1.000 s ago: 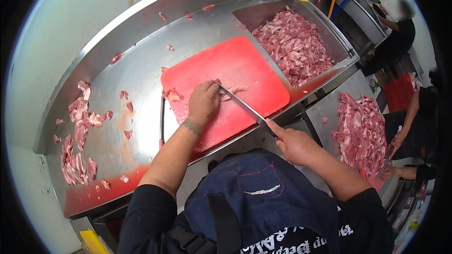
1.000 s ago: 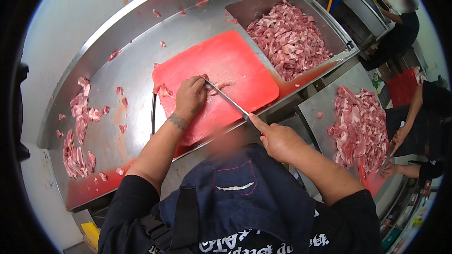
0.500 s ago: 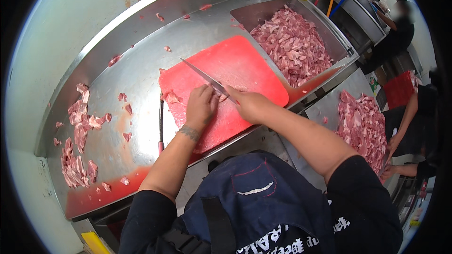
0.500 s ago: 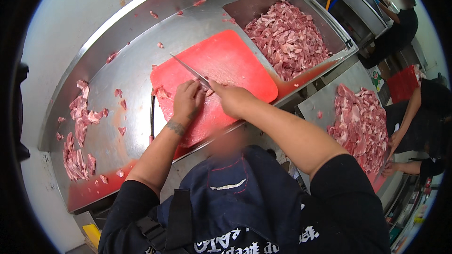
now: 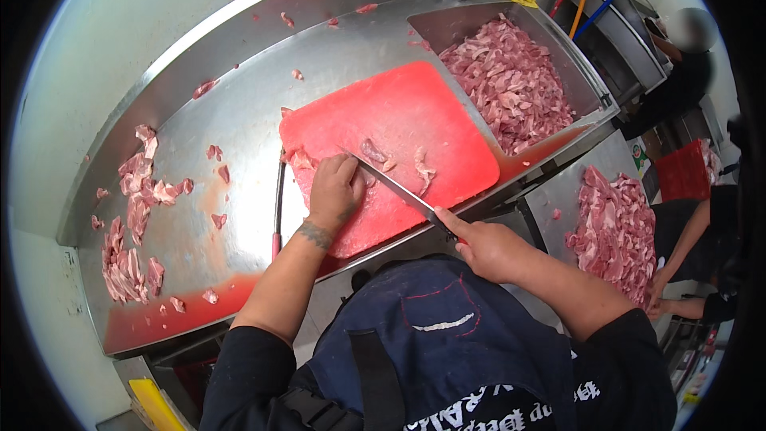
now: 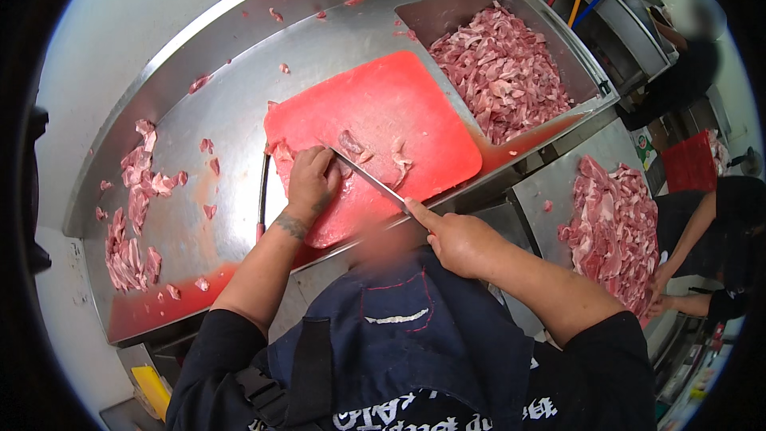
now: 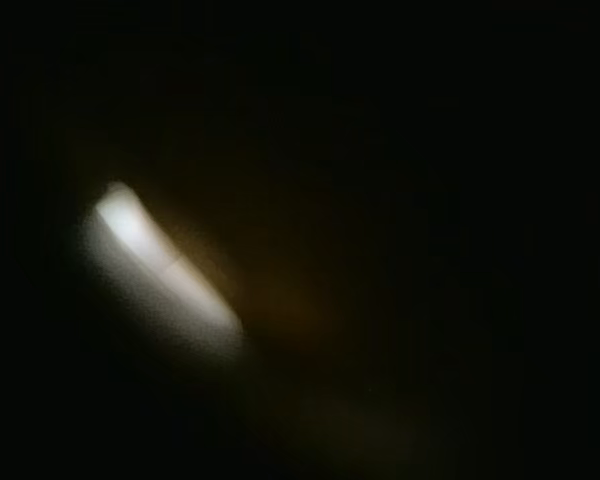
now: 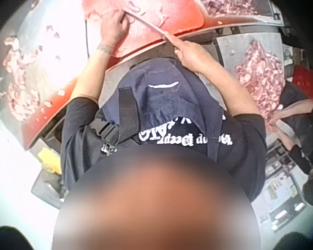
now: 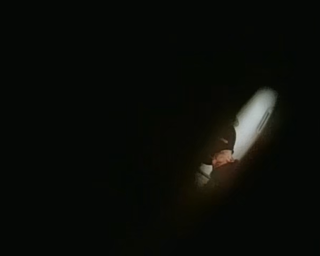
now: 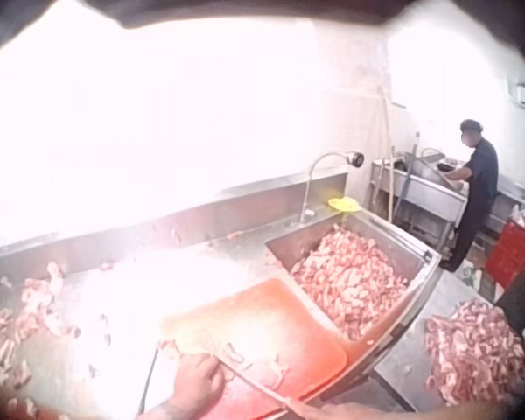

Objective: The person cuts raw meat into smaller pieces on a red cutting board using a knife. The cut pieces are placed into a metal bin. The person repeatedly picks up new pieces of meat, slices them, and transfers the cut portions to the bin.

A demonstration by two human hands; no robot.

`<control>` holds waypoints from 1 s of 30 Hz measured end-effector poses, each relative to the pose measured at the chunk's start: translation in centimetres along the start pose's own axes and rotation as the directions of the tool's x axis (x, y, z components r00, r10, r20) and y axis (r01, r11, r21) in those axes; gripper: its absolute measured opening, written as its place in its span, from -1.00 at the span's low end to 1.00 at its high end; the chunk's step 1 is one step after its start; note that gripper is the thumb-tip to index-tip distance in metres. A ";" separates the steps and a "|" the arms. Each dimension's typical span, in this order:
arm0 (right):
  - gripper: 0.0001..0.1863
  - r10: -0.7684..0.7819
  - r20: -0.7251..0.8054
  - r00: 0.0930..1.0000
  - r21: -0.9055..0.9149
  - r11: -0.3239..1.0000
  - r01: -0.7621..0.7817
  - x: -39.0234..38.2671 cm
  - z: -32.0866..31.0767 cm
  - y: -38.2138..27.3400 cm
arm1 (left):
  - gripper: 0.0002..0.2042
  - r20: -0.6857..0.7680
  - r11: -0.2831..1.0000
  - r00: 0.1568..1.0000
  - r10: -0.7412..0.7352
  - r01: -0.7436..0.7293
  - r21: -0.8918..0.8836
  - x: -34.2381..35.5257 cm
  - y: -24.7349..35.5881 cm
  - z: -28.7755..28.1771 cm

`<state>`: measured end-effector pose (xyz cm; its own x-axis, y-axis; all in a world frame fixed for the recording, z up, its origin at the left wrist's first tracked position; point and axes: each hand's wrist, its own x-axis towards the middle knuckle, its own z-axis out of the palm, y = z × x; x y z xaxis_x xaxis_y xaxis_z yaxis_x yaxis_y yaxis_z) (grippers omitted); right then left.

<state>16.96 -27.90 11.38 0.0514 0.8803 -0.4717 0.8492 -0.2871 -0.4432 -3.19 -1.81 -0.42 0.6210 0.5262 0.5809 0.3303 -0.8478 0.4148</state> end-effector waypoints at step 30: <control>-0.16 -0.016 -0.024 1.000 0.054 0.998 0.017 9.4 -1.3 -5.1 | -0.77 -0.103 0.991 0.994 -0.027 0.040 0.126 -1.8 -2.9 -3.2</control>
<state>13.80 -17.71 10.15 0.0507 0.8937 -0.4459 0.8203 -0.2919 -0.4918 -7.52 -0.13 -0.43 0.5353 0.5528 0.6386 0.4416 -0.8277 0.3462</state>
